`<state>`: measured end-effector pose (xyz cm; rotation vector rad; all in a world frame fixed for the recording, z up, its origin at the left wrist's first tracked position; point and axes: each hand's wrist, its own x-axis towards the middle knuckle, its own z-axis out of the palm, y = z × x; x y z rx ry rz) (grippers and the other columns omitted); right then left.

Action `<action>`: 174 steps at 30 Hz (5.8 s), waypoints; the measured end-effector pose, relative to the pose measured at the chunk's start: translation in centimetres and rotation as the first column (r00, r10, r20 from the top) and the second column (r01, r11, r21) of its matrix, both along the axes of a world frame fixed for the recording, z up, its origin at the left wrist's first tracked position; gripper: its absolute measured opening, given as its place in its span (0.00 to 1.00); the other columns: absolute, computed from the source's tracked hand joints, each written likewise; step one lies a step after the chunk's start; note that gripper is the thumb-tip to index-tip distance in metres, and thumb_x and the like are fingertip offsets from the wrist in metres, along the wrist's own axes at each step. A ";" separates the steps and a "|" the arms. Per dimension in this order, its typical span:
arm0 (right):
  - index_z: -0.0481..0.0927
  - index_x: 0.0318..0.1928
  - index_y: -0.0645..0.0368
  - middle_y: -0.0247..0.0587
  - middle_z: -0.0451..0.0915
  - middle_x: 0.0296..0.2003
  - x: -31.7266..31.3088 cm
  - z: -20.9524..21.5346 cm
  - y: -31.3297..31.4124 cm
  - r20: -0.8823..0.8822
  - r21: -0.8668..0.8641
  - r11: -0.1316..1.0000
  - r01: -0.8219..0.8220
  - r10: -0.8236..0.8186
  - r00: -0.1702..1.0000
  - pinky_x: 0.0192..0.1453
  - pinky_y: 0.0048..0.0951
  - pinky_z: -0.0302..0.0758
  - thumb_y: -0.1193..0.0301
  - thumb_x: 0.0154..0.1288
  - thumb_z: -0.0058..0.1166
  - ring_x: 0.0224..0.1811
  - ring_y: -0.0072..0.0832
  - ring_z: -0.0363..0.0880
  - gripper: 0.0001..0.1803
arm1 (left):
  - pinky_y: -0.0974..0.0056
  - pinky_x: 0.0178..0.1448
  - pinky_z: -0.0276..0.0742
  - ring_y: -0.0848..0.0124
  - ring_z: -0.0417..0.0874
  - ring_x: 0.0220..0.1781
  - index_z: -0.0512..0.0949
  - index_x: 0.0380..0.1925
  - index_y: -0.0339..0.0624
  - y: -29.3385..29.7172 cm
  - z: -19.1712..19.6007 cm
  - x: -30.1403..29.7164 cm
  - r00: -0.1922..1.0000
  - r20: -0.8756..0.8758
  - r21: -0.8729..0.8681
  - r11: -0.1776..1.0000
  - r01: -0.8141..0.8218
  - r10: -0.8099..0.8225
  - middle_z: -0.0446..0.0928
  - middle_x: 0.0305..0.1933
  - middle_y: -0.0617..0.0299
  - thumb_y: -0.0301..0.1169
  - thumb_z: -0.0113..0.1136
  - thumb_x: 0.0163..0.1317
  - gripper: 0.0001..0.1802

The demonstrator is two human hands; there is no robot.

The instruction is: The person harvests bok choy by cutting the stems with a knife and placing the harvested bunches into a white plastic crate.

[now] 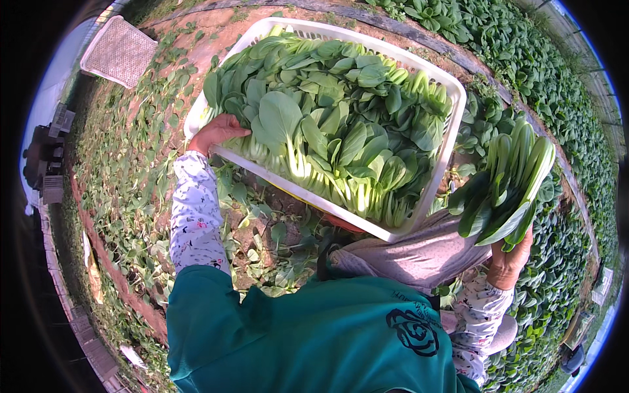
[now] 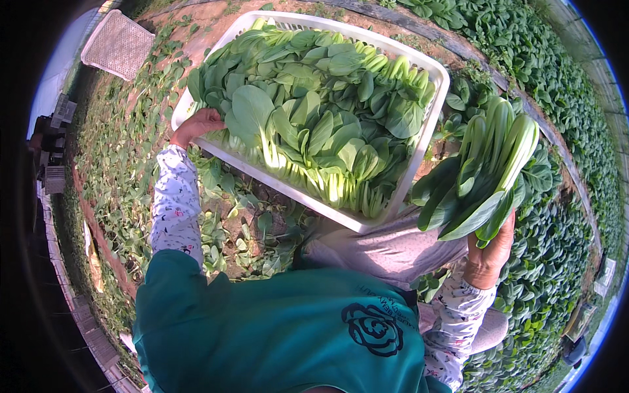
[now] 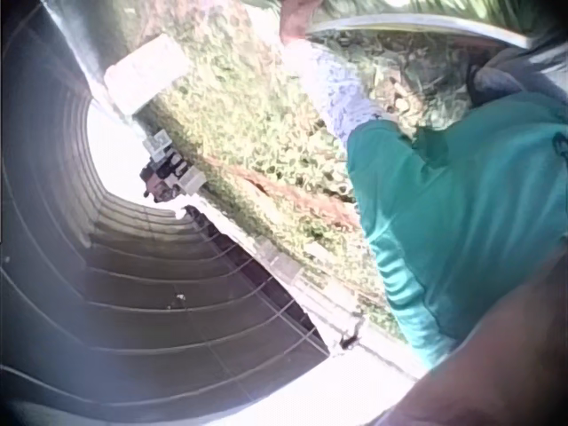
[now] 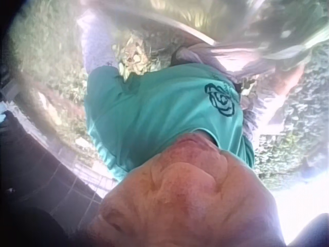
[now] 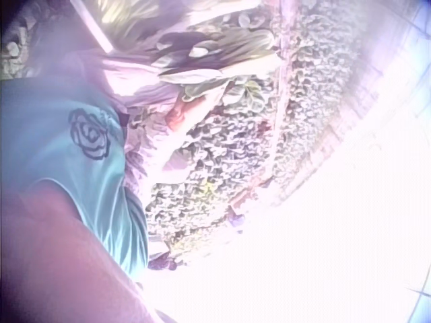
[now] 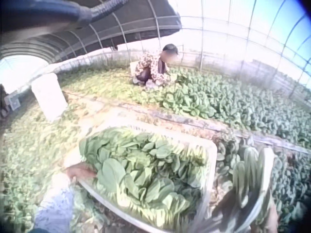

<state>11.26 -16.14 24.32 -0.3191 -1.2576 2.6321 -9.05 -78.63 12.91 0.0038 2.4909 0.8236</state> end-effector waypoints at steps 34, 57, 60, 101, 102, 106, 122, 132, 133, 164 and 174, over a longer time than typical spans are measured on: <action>0.75 0.51 0.48 0.33 0.74 0.44 -23.3 -1.3 -40.7 0.077 0.912 -0.187 0.366 0.952 0.295 0.60 0.34 0.58 0.88 0.37 0.51 0.50 0.33 0.68 0.35 | 0.69 0.47 0.73 0.75 0.78 0.36 0.77 0.32 0.33 -3.8 0.3 2.2 0.629 -0.261 0.903 0.416 -0.109 0.732 0.79 0.33 0.58 0.31 0.45 0.64 0.13; 0.58 0.66 0.46 0.37 0.54 0.67 -17.5 -10.3 -40.7 0.171 0.868 -0.339 0.363 0.890 0.423 0.72 0.46 0.44 0.75 0.58 0.44 0.72 0.34 0.45 0.33 | 0.64 0.29 0.68 0.69 0.73 0.21 0.72 0.18 0.41 -0.9 1.5 1.7 0.867 -0.402 -0.009 0.945 -0.327 0.296 0.72 0.18 0.62 0.41 0.62 0.44 0.15; 0.55 0.67 0.44 0.36 0.50 0.69 -17.7 -12.0 -41.1 0.229 0.866 -0.396 0.306 0.857 0.461 0.73 0.45 0.42 0.75 0.59 0.42 0.73 0.35 0.42 0.34 | 0.64 0.30 0.68 0.67 0.73 0.22 0.73 0.19 0.40 0.2 2.4 1.3 0.890 -0.369 -0.035 0.953 -0.302 0.269 0.73 0.18 0.61 0.40 0.61 0.45 0.14; 0.79 0.35 0.60 0.48 0.81 0.30 5.4 -24.1 15.7 0.502 0.836 0.506 -0.213 -0.548 0.669 0.41 0.36 0.74 0.69 0.55 0.51 0.35 0.43 0.80 0.10 | 0.64 0.39 0.72 0.60 0.78 0.34 0.76 0.37 0.34 58.6 14.2 0.7 0.263 -0.677 -0.228 0.536 0.813 -0.687 0.76 0.33 0.53 0.27 0.58 0.57 0.09; 0.79 0.31 0.59 0.51 0.80 0.28 4.9 -24.7 15.6 0.471 0.858 0.473 -0.200 -0.569 0.674 0.40 0.42 0.74 0.68 0.56 0.49 0.35 0.46 0.79 0.09 | 0.63 0.41 0.73 0.58 0.79 0.37 0.76 0.38 0.34 61.8 12.0 1.4 0.166 -0.624 -0.291 0.424 0.858 -0.763 0.76 0.36 0.52 0.27 0.58 0.55 0.11; 0.75 0.36 0.63 0.53 0.77 0.38 1.2 -28.5 15.0 0.449 0.890 0.314 -0.330 -0.485 0.750 0.44 0.42 0.73 0.64 0.60 0.50 0.40 0.48 0.77 0.13 | 0.54 0.43 0.70 0.54 0.75 0.38 0.75 0.32 0.35 69.7 2.9 3.6 -0.070 -0.446 -0.332 0.092 0.939 -0.892 0.73 0.33 0.52 0.30 0.58 0.53 0.10; 0.65 0.43 0.63 0.38 0.70 0.31 2.7 -32.2 17.5 0.531 0.425 0.905 -0.009 -0.241 0.812 0.39 0.27 0.69 0.71 0.57 0.57 0.32 0.25 0.66 0.18 | 0.48 0.45 0.70 0.44 0.73 0.42 0.72 0.35 0.33 87.1 -9.2 -0.9 0.002 -0.435 -0.157 0.078 0.984 -0.900 0.73 0.37 0.44 0.32 0.57 0.52 0.14; 0.66 0.40 0.59 0.28 0.69 0.28 2.2 -26.8 19.8 0.518 0.099 0.937 0.335 -0.336 0.786 0.27 0.19 0.64 0.66 0.60 0.59 0.26 0.14 0.65 0.16 | 0.59 0.63 0.64 0.59 0.67 0.63 0.66 0.57 0.40 91.1 -13.0 -13.2 0.480 -0.545 -0.024 0.584 0.811 -0.688 0.65 0.63 0.55 0.43 0.58 0.55 0.31; 0.66 0.39 0.59 0.27 0.69 0.27 2.4 -27.2 20.0 0.521 0.097 0.928 0.360 -0.356 0.776 0.26 0.19 0.63 0.66 0.61 0.59 0.26 0.14 0.65 0.16 | 0.59 0.62 0.66 0.60 0.69 0.61 0.68 0.56 0.40 90.6 -12.7 -12.0 0.459 -0.577 0.028 0.545 0.838 -0.676 0.66 0.62 0.56 0.41 0.58 0.56 0.29; 0.75 0.38 0.63 0.29 0.71 0.21 0.4 -30.3 25.7 0.660 0.205 0.897 0.392 -0.422 0.621 0.19 0.18 0.57 0.50 0.65 0.48 0.17 0.15 0.62 0.25 | 0.54 0.59 0.66 0.55 0.73 0.53 0.66 0.52 0.32 82.7 -19.0 2.1 0.041 -0.315 -0.367 0.162 0.916 -0.948 0.73 0.49 0.48 0.22 0.52 0.50 0.26; 0.76 0.39 0.64 0.27 0.67 0.19 1.8 -30.9 27.0 0.710 0.336 0.940 0.058 -0.293 0.641 0.20 0.19 0.58 0.50 0.64 0.49 0.19 0.15 0.63 0.25 | 0.52 0.58 0.66 0.52 0.74 0.51 0.64 0.56 0.31 81.8 -18.2 3.2 0.092 -0.291 -0.357 0.198 0.913 -0.952 0.64 0.62 0.49 0.21 0.47 0.54 0.26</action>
